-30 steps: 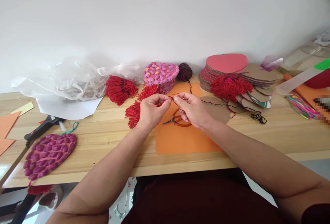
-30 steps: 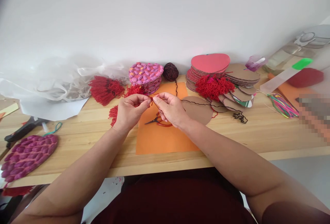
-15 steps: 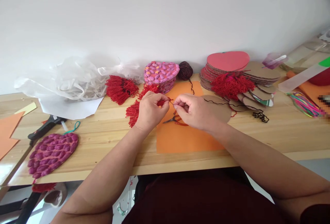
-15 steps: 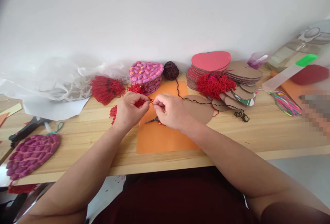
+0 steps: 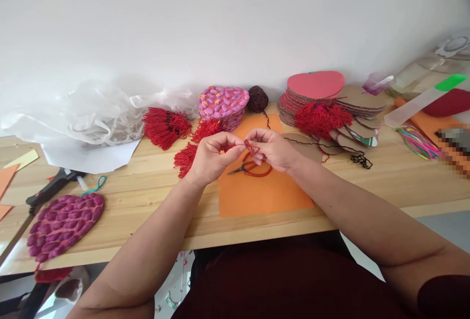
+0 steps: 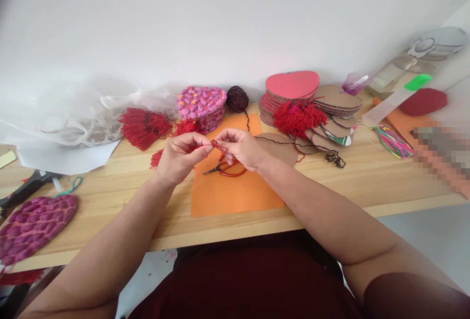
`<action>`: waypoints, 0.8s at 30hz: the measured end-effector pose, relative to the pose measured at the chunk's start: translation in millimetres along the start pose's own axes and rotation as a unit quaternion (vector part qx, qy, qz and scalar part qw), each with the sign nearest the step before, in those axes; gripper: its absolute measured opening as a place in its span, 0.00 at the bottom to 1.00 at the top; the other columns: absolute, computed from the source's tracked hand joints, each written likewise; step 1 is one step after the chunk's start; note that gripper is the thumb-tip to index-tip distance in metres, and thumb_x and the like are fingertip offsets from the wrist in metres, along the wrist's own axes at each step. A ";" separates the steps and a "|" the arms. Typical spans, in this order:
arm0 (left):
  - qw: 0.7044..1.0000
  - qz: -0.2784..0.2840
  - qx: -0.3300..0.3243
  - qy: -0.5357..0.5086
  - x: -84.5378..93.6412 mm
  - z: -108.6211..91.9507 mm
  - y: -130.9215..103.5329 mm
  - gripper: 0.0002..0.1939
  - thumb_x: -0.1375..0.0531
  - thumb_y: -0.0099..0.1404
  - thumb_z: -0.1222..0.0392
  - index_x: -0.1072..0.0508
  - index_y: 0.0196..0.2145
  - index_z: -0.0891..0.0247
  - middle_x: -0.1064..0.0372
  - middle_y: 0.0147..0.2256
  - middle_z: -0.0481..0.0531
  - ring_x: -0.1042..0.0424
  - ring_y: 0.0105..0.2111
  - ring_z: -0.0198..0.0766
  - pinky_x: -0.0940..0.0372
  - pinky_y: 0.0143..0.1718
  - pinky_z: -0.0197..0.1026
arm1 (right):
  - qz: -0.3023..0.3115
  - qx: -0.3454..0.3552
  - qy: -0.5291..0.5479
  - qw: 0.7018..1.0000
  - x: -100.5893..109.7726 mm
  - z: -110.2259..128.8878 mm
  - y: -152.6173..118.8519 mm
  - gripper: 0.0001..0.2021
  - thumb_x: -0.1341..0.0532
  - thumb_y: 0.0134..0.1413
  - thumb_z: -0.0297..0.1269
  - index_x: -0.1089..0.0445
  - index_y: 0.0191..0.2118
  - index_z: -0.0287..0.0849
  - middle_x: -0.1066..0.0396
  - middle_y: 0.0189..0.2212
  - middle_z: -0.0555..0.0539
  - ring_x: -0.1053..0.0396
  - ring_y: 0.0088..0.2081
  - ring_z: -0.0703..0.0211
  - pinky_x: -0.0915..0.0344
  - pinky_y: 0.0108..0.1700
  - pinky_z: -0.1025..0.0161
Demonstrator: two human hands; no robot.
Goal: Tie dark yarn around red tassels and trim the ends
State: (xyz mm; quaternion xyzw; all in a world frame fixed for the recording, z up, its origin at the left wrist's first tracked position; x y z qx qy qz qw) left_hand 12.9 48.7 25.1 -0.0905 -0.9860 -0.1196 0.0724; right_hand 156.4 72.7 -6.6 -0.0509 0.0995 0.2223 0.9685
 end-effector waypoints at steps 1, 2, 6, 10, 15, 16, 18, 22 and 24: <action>1.000 -0.015 0.008 -0.021 1.6 1.9 0.5 0.07 0.33 0.58 0.55 0.23 0.29 0.61 0.25 0.29 0.50 0.32 0.28 0.34 0.37 0.32 0.38 | 0.003 -0.024 0.045 0.999 -2.7 -3.3 -0.5 0.13 0.29 0.42 0.41 0.33 0.30 0.42 0.39 0.18 0.58 0.46 0.17 0.70 0.43 0.19 0.68; 0.999 -0.033 0.012 -0.028 3.5 3.4 1.0 0.08 0.33 0.58 0.55 0.23 0.29 0.61 0.25 0.29 0.50 0.32 0.27 0.34 0.37 0.31 0.38 | 0.004 -0.046 0.076 0.996 -5.3 -5.9 -1.5 0.14 0.28 0.40 0.39 0.33 0.29 0.42 0.39 0.19 0.58 0.46 0.16 0.71 0.43 0.18 0.69; 0.992 -0.115 -0.014 0.043 13.1 3.3 1.6 0.07 0.34 0.58 0.56 0.22 0.31 0.62 0.25 0.31 0.51 0.30 0.28 0.33 0.36 0.31 0.36 | 0.002 -0.104 0.112 0.988 -13.2 -10.2 -6.4 0.12 0.28 0.38 0.34 0.31 0.28 0.40 0.37 0.18 0.58 0.43 0.16 0.72 0.41 0.18 0.71; 0.984 -0.169 -0.003 0.052 19.6 3.4 0.1 0.08 0.34 0.58 0.55 0.23 0.32 0.63 0.26 0.30 0.49 0.32 0.25 0.31 0.35 0.27 0.34 | -0.005 -0.121 0.093 0.988 -15.4 -12.6 -8.3 0.14 0.27 0.36 0.36 0.31 0.27 0.39 0.33 0.19 0.56 0.39 0.16 0.71 0.42 0.16 0.71; 0.989 -0.128 0.043 -0.065 9.7 10.4 0.4 0.12 0.34 0.58 0.53 0.26 0.33 0.63 0.26 0.32 0.50 0.27 0.31 0.34 0.29 0.28 0.34 | -0.011 -0.094 0.008 0.995 -14.3 -13.4 -7.8 0.14 0.27 0.39 0.39 0.32 0.26 0.40 0.32 0.16 0.53 0.35 0.16 0.67 0.43 0.15 0.73; 0.988 -0.118 0.051 -0.088 7.2 12.2 0.7 0.12 0.33 0.58 0.53 0.26 0.33 0.63 0.26 0.32 0.50 0.26 0.32 0.35 0.28 0.30 0.35 | -0.012 -0.090 -0.011 0.996 -14.1 -13.4 -8.1 0.13 0.28 0.41 0.39 0.32 0.26 0.40 0.32 0.16 0.53 0.35 0.16 0.67 0.43 0.15 0.73; 0.984 -0.102 0.068 -0.126 3.0 16.0 1.4 0.12 0.33 0.57 0.53 0.27 0.32 0.64 0.27 0.30 0.49 0.26 0.32 0.34 0.27 0.32 0.36 | -0.021 -0.090 -0.042 0.995 -13.1 -13.0 -9.2 0.12 0.29 0.43 0.38 0.31 0.28 0.40 0.31 0.16 0.52 0.37 0.16 0.68 0.45 0.14 0.73; 0.979 -0.088 0.088 -0.161 1.6 20.1 3.3 0.12 0.31 0.55 0.55 0.27 0.30 0.65 0.29 0.28 0.47 0.27 0.29 0.32 0.26 0.35 0.37 | -0.034 -0.079 -0.099 0.991 -7.8 -5.6 -11.7 0.07 0.32 0.50 0.36 0.30 0.30 0.39 0.30 0.19 0.51 0.36 0.17 0.68 0.46 0.14 0.74; 0.979 -0.085 0.093 -0.161 3.2 20.9 4.0 0.13 0.30 0.54 0.54 0.27 0.30 0.65 0.28 0.28 0.47 0.26 0.29 0.32 0.25 0.36 0.38 | -0.028 -0.046 -0.112 0.992 -4.5 2.2 -11.5 0.07 0.33 0.50 0.34 0.26 0.36 0.39 0.25 0.28 0.47 0.30 0.24 0.65 0.43 0.16 0.73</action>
Point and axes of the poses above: each hand's wrist, its own y-axis towards the middle knuckle, its own x-axis out of the back of the hand, z = x × y, the point moved 6 cm from there along y, towards the middle knuckle
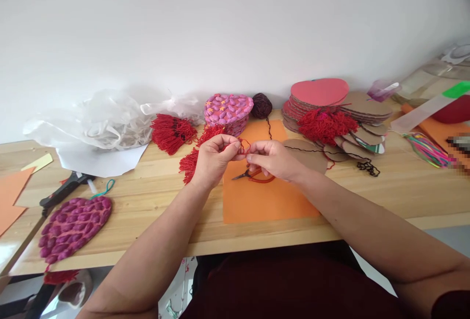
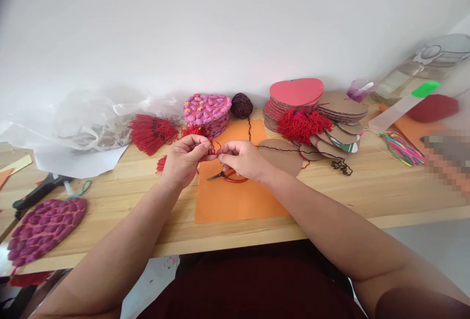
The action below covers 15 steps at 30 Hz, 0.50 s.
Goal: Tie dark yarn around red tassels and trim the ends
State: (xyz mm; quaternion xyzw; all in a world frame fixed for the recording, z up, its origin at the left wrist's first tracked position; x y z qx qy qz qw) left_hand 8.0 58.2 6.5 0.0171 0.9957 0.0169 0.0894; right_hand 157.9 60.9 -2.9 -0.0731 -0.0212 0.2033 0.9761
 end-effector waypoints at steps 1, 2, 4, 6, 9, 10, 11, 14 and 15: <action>1.000 0.002 0.004 0.002 0.6 0.3 0.3 0.13 0.30 0.54 0.54 0.26 0.30 0.65 0.28 0.28 0.47 0.26 0.29 0.32 0.25 0.36 0.38 | 0.005 0.020 0.002 1.000 2.0 3.4 0.3 0.11 0.33 0.50 0.34 0.25 0.41 0.40 0.23 0.35 0.45 0.27 0.28 0.63 0.40 0.18 0.73; 1.000 0.007 0.009 0.006 0.6 0.7 0.3 0.14 0.29 0.54 0.53 0.26 0.30 0.65 0.27 0.28 0.47 0.26 0.28 0.32 0.25 0.36 0.38 | 0.013 0.038 0.008 0.999 3.2 6.1 0.8 0.16 0.33 0.50 0.34 0.25 0.46 0.42 0.23 0.40 0.44 0.26 0.32 0.62 0.38 0.19 0.72; 0.999 0.023 0.021 0.012 -0.9 2.2 -0.3 0.15 0.28 0.52 0.52 0.26 0.30 0.65 0.26 0.27 0.48 0.26 0.27 0.32 0.25 0.34 0.37 | 0.032 0.059 0.017 0.998 3.6 8.2 2.4 0.19 0.32 0.51 0.37 0.25 0.50 0.43 0.23 0.43 0.44 0.26 0.36 0.61 0.37 0.22 0.71; 0.999 0.039 0.033 0.017 -3.5 3.5 -1.5 0.16 0.27 0.51 0.53 0.25 0.30 0.66 0.25 0.27 0.49 0.25 0.26 0.33 0.25 0.32 0.37 | 0.032 0.063 0.024 0.997 3.7 6.9 4.6 0.14 0.31 0.50 0.40 0.24 0.43 0.40 0.22 0.36 0.45 0.27 0.33 0.62 0.36 0.25 0.70; 0.998 0.046 0.041 0.024 -5.9 3.6 -2.6 0.16 0.27 0.51 0.53 0.25 0.30 0.67 0.25 0.27 0.50 0.24 0.27 0.33 0.26 0.31 0.35 | 0.012 0.068 0.024 0.997 5.1 5.7 6.0 0.12 0.29 0.48 0.42 0.26 0.32 0.39 0.24 0.29 0.47 0.28 0.30 0.63 0.34 0.31 0.66; 0.998 0.045 0.043 0.027 -5.9 3.4 -2.7 0.16 0.27 0.51 0.53 0.25 0.30 0.67 0.25 0.27 0.50 0.24 0.27 0.33 0.26 0.30 0.35 | 0.009 0.072 0.016 0.997 5.6 6.6 5.5 0.12 0.30 0.49 0.42 0.27 0.31 0.39 0.24 0.28 0.47 0.29 0.30 0.62 0.34 0.32 0.64; 0.998 0.042 0.046 0.030 -5.5 3.3 -2.6 0.16 0.27 0.51 0.54 0.25 0.30 0.67 0.25 0.27 0.49 0.24 0.26 0.33 0.26 0.30 0.35 | 0.008 0.080 0.000 0.997 6.3 8.4 4.5 0.12 0.31 0.50 0.43 0.28 0.30 0.39 0.24 0.28 0.47 0.29 0.30 0.62 0.34 0.32 0.64; 0.997 0.033 0.063 0.031 -3.6 4.4 -1.9 0.17 0.27 0.49 0.53 0.25 0.30 0.67 0.25 0.26 0.49 0.23 0.27 0.35 0.26 0.30 0.35 | -0.014 0.127 -0.100 0.987 12.1 17.9 -0.6 0.08 0.35 0.54 0.40 0.29 0.32 0.40 0.26 0.29 0.48 0.32 0.29 0.61 0.37 0.32 0.63; 0.997 0.030 0.068 0.028 -3.1 4.9 -1.8 0.17 0.27 0.49 0.53 0.26 0.30 0.67 0.25 0.26 0.49 0.22 0.27 0.36 0.25 0.30 0.36 | -0.028 0.149 -0.144 0.978 15.0 21.8 -2.2 0.07 0.36 0.55 0.39 0.29 0.32 0.41 0.27 0.29 0.48 0.33 0.29 0.62 0.38 0.32 0.63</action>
Point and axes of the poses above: each hand's wrist, its own y-axis towards the middle knuckle, its own x-axis out of the back of the hand, z = x × y, the point moved 6 cm from there along y, towards the middle knuckle
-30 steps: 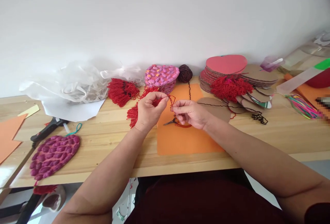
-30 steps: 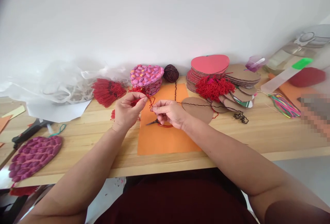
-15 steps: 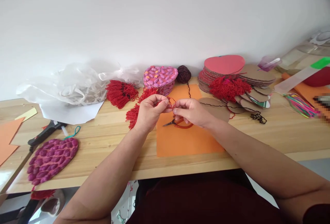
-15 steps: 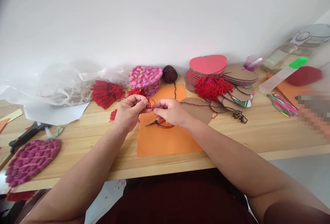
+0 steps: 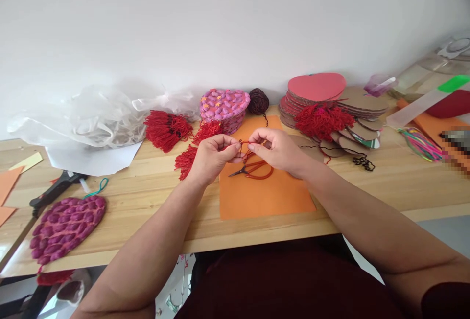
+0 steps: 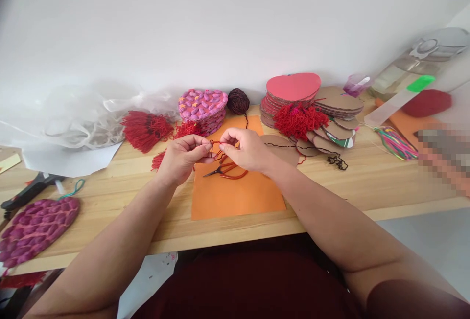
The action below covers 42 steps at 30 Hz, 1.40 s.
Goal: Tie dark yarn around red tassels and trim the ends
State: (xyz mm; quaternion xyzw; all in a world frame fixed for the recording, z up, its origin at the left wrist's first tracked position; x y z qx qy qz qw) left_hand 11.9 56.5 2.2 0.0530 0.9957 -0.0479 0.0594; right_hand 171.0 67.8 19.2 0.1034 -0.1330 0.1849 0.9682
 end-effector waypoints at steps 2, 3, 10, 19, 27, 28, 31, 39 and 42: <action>1.000 -0.001 0.008 -0.005 0.1 0.8 0.1 0.18 0.26 0.48 0.53 0.26 0.30 0.67 0.26 0.25 0.49 0.21 0.28 0.38 0.25 0.30 0.36 | -0.023 0.042 -0.081 0.996 7.9 5.0 0.1 0.05 0.38 0.57 0.37 0.30 0.33 0.41 0.29 0.29 0.49 0.34 0.29 0.62 0.40 0.31 0.63; 1.000 0.000 0.012 -0.007 -0.3 1.2 0.0 0.18 0.26 0.48 0.53 0.26 0.30 0.67 0.26 0.25 0.49 0.20 0.28 0.39 0.25 0.30 0.36 | -0.035 0.057 -0.111 0.992 11.7 6.4 0.8 0.04 0.39 0.57 0.35 0.30 0.33 0.41 0.29 0.29 0.50 0.35 0.29 0.62 0.41 0.31 0.63; 1.000 -0.020 0.012 -0.009 0.9 2.0 0.5 0.17 0.27 0.48 0.55 0.27 0.29 0.67 0.25 0.24 0.49 0.21 0.27 0.38 0.25 0.29 0.36 | -0.207 0.115 -0.065 0.969 33.9 22.3 -6.9 0.05 0.37 0.58 0.37 0.30 0.35 0.42 0.27 0.32 0.47 0.31 0.33 0.59 0.38 0.32 0.63; 0.996 -0.043 -0.044 0.067 4.1 -0.8 0.1 0.11 0.31 0.54 0.56 0.25 0.30 0.67 0.23 0.27 0.51 0.21 0.28 0.38 0.24 0.33 0.39 | -0.085 -0.001 -0.069 0.994 -5.5 3.3 -5.7 0.07 0.36 0.57 0.37 0.22 0.37 0.41 0.21 0.33 0.46 0.27 0.32 0.60 0.32 0.35 0.61; 0.974 -0.037 -0.115 0.193 1.2 -1.0 -2.1 0.08 0.34 0.58 0.57 0.23 0.32 0.65 0.22 0.29 0.53 0.21 0.31 0.41 0.25 0.34 0.41 | -0.085 -0.108 0.090 0.986 -7.9 -13.3 0.3 0.05 0.34 0.50 0.36 0.24 0.30 0.39 0.24 0.26 0.47 0.30 0.26 0.64 0.36 0.26 0.67; 0.975 -0.033 -0.114 0.189 0.8 -0.9 -1.9 0.08 0.34 0.58 0.57 0.23 0.32 0.65 0.22 0.30 0.53 0.21 0.31 0.40 0.25 0.34 0.41 | -0.091 -0.128 0.124 0.980 -8.6 -15.2 0.1 0.04 0.34 0.49 0.34 0.25 0.29 0.39 0.26 0.24 0.48 0.32 0.23 0.65 0.40 0.23 0.68; 0.986 -0.011 -0.096 0.138 -1.6 -0.9 -1.3 0.10 0.33 0.57 0.56 0.24 0.32 0.65 0.23 0.29 0.52 0.21 0.31 0.39 0.25 0.35 0.41 | -0.102 -0.179 0.223 0.953 -12.5 -20.5 -0.9 0.03 0.34 0.44 0.31 0.28 0.26 0.39 0.30 0.19 0.51 0.38 0.19 0.68 0.48 0.17 0.70; 0.999 0.024 -0.032 -0.002 -4.2 5.7 0.5 0.15 0.29 0.54 0.53 0.24 0.33 0.66 0.22 0.29 0.51 0.21 0.30 0.37 0.24 0.36 0.40 | -0.041 -0.221 0.382 0.897 -25.6 -29.4 -1.0 0.04 0.33 0.43 0.31 0.28 0.26 0.37 0.32 0.21 0.51 0.39 0.23 0.69 0.44 0.20 0.72; 1.000 0.022 -0.016 -0.015 -3.6 9.4 1.5 0.15 0.29 0.54 0.52 0.25 0.33 0.66 0.21 0.30 0.52 0.20 0.31 0.38 0.24 0.37 0.41 | -0.028 -0.231 0.402 0.886 -27.4 -30.5 -0.8 0.03 0.33 0.44 0.30 0.28 0.26 0.37 0.32 0.22 0.50 0.39 0.24 0.69 0.44 0.21 0.72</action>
Point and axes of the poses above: each hand's wrist, its own y-axis towards the middle knuckle, its own x-axis out of the back of the hand, z = x × y, the point moved 6 cm from there along y, towards the middle knuckle
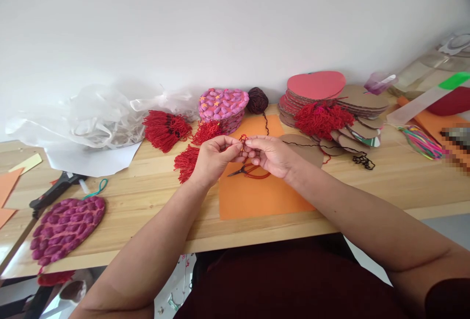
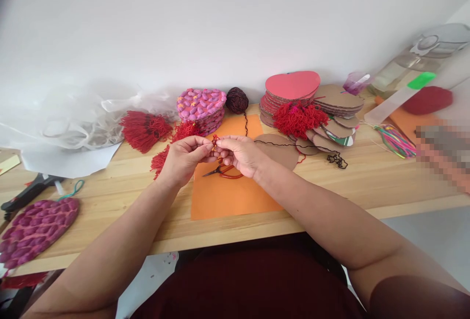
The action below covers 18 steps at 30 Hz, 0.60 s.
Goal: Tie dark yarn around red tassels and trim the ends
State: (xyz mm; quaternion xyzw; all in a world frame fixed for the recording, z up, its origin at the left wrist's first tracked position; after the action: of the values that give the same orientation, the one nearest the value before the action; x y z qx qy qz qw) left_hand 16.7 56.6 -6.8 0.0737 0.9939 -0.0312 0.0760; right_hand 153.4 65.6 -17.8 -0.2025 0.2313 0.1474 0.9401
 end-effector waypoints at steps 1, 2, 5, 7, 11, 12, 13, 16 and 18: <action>1.000 -0.001 0.003 -0.003 0.0 0.5 0.1 0.16 0.29 0.54 0.52 0.25 0.33 0.66 0.21 0.30 0.52 0.20 0.32 0.39 0.24 0.37 0.41 | 0.004 -0.004 0.004 1.000 -0.5 -0.3 0.1 0.03 0.33 0.45 0.30 0.28 0.26 0.37 0.33 0.22 0.51 0.39 0.24 0.69 0.44 0.22 0.71; 1.000 -0.002 0.007 -0.006 -0.3 0.8 0.0 0.16 0.29 0.54 0.51 0.25 0.33 0.66 0.21 0.30 0.53 0.20 0.32 0.39 0.24 0.37 0.41 | 0.008 -0.007 0.008 1.000 -1.0 -0.5 0.3 0.03 0.34 0.46 0.30 0.28 0.26 0.37 0.33 0.22 0.51 0.39 0.24 0.69 0.44 0.22 0.71; 1.000 0.005 0.019 -0.023 -2.7 0.5 -0.9 0.18 0.28 0.53 0.51 0.25 0.33 0.66 0.21 0.30 0.53 0.20 0.32 0.40 0.25 0.38 0.42 | 0.025 -0.010 0.021 0.999 -3.5 -1.1 0.5 0.03 0.34 0.46 0.31 0.28 0.27 0.37 0.35 0.22 0.52 0.40 0.24 0.68 0.44 0.22 0.70; 0.999 0.011 0.028 -0.037 -4.2 0.5 -1.4 0.19 0.28 0.52 0.51 0.26 0.33 0.67 0.22 0.30 0.54 0.20 0.32 0.39 0.25 0.38 0.42 | 0.039 -0.007 0.032 0.999 -5.7 -1.8 0.8 0.04 0.34 0.46 0.31 0.28 0.27 0.38 0.35 0.22 0.52 0.41 0.24 0.69 0.44 0.23 0.71; 0.999 0.001 0.029 -0.035 -2.1 1.3 -0.4 0.18 0.28 0.51 0.50 0.25 0.32 0.66 0.23 0.28 0.52 0.22 0.29 0.37 0.25 0.39 0.42 | 0.026 0.014 0.019 0.999 -5.8 -2.3 0.8 0.04 0.33 0.48 0.31 0.29 0.29 0.38 0.34 0.22 0.53 0.40 0.23 0.69 0.41 0.23 0.71; 0.999 -0.007 0.024 -0.025 -0.6 1.2 0.1 0.18 0.28 0.51 0.51 0.25 0.32 0.66 0.23 0.28 0.51 0.22 0.29 0.36 0.25 0.39 0.42 | 0.008 0.024 0.001 1.000 -4.1 -1.5 0.5 0.04 0.33 0.50 0.32 0.29 0.30 0.38 0.33 0.22 0.52 0.39 0.23 0.69 0.40 0.23 0.71; 1.000 -0.017 0.016 -0.013 1.1 0.8 0.7 0.17 0.28 0.52 0.51 0.25 0.32 0.66 0.24 0.28 0.50 0.23 0.29 0.35 0.25 0.39 0.41 | -0.012 0.035 -0.019 0.999 -2.1 -0.4 0.1 0.04 0.34 0.51 0.32 0.29 0.31 0.38 0.32 0.23 0.51 0.37 0.24 0.68 0.40 0.23 0.71; 0.999 -0.045 -0.006 0.024 5.6 -1.1 2.0 0.16 0.28 0.52 0.52 0.25 0.31 0.67 0.25 0.28 0.48 0.24 0.28 0.33 0.26 0.38 0.38 | -0.058 0.061 -0.064 0.994 2.3 2.6 -1.7 0.04 0.33 0.53 0.33 0.28 0.34 0.39 0.28 0.28 0.49 0.32 0.27 0.66 0.37 0.23 0.71; 0.998 -0.058 -0.011 0.028 7.4 -1.6 2.5 0.15 0.29 0.52 0.53 0.25 0.31 0.66 0.25 0.27 0.48 0.24 0.29 0.33 0.26 0.37 0.38 | -0.061 0.071 -0.086 0.992 2.0 2.7 -2.4 0.05 0.33 0.52 0.32 0.28 0.35 0.40 0.26 0.31 0.48 0.30 0.29 0.65 0.35 0.24 0.71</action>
State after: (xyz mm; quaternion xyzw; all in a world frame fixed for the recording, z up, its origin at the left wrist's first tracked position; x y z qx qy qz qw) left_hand 9.6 60.3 -6.4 0.0161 0.9985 -0.0223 0.0474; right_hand 157.0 65.1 -15.8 -0.1354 0.1468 0.0901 0.9757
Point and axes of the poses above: each hand's wrist, its own y-axis towards the middle knuckle, its own x-axis out of the back of the hand, z = x × y, the point moved 6 cm from there along y, towards the middle knuckle
